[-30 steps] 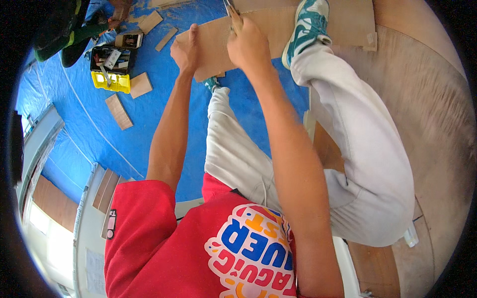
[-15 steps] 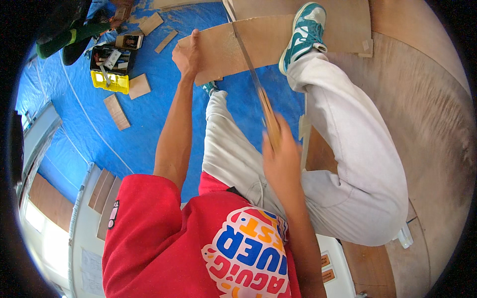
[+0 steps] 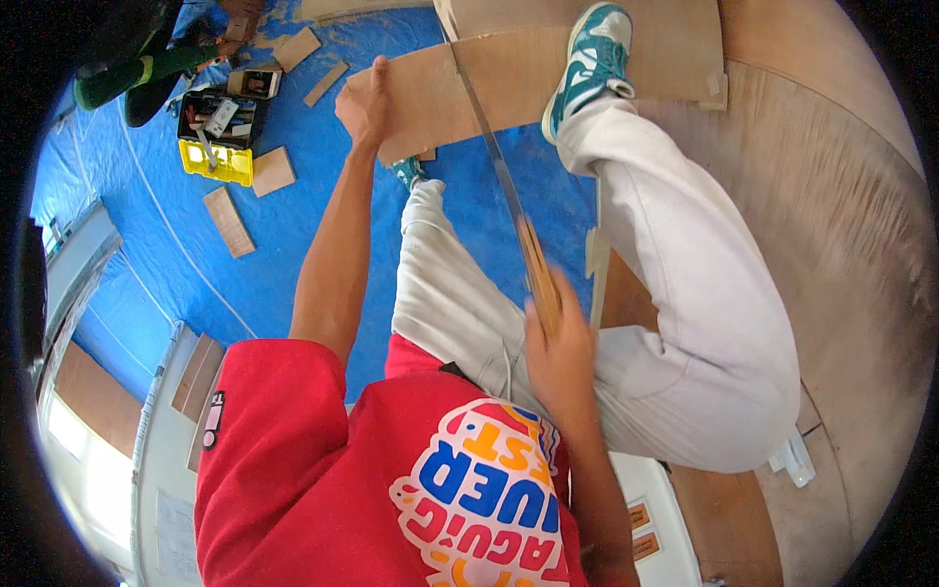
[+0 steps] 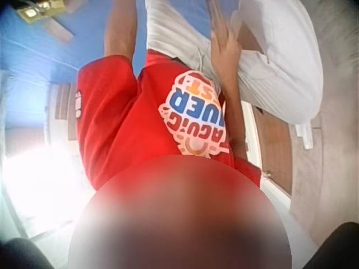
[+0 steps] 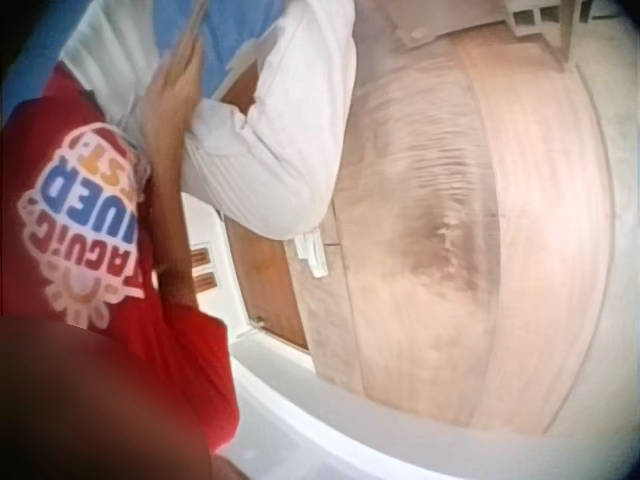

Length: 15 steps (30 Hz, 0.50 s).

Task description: The person uses a hand saw to cut a piece of wood while sitting on the floor. They hold the wood steady with one hand and saw with the other, then place the cut piece aside.

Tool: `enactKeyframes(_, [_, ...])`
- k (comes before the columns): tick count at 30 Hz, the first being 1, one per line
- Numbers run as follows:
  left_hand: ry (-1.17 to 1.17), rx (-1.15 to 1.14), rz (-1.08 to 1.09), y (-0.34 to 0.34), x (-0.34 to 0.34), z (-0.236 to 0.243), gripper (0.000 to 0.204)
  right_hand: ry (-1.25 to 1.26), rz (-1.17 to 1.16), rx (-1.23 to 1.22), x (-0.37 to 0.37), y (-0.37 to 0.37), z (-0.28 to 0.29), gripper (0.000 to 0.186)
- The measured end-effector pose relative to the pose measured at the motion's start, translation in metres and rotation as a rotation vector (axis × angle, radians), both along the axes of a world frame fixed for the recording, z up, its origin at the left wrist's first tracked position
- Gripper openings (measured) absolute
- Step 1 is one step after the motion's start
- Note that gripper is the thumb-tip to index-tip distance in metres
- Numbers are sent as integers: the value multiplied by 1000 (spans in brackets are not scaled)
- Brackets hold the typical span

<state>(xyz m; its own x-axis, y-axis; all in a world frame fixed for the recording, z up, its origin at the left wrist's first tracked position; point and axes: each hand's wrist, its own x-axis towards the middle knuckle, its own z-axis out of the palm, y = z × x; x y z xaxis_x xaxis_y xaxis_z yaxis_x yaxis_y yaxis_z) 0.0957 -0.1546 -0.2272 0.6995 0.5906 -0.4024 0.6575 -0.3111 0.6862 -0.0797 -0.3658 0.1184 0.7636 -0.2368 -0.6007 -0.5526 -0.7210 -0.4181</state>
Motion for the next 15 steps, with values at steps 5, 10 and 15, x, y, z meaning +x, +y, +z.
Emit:
enactKeyframes(5, [-17,-60,20,2,-2,0,82,-46,38,29,12,5,-22,47])
enactKeyframes(10, [-42,-92,18,1,-3,0,79,-242,146,10,174,46,-180,30])
enactKeyframes(15, [24,-40,-45,1,-2,1,76,-279,148,50,168,41,-192,33])
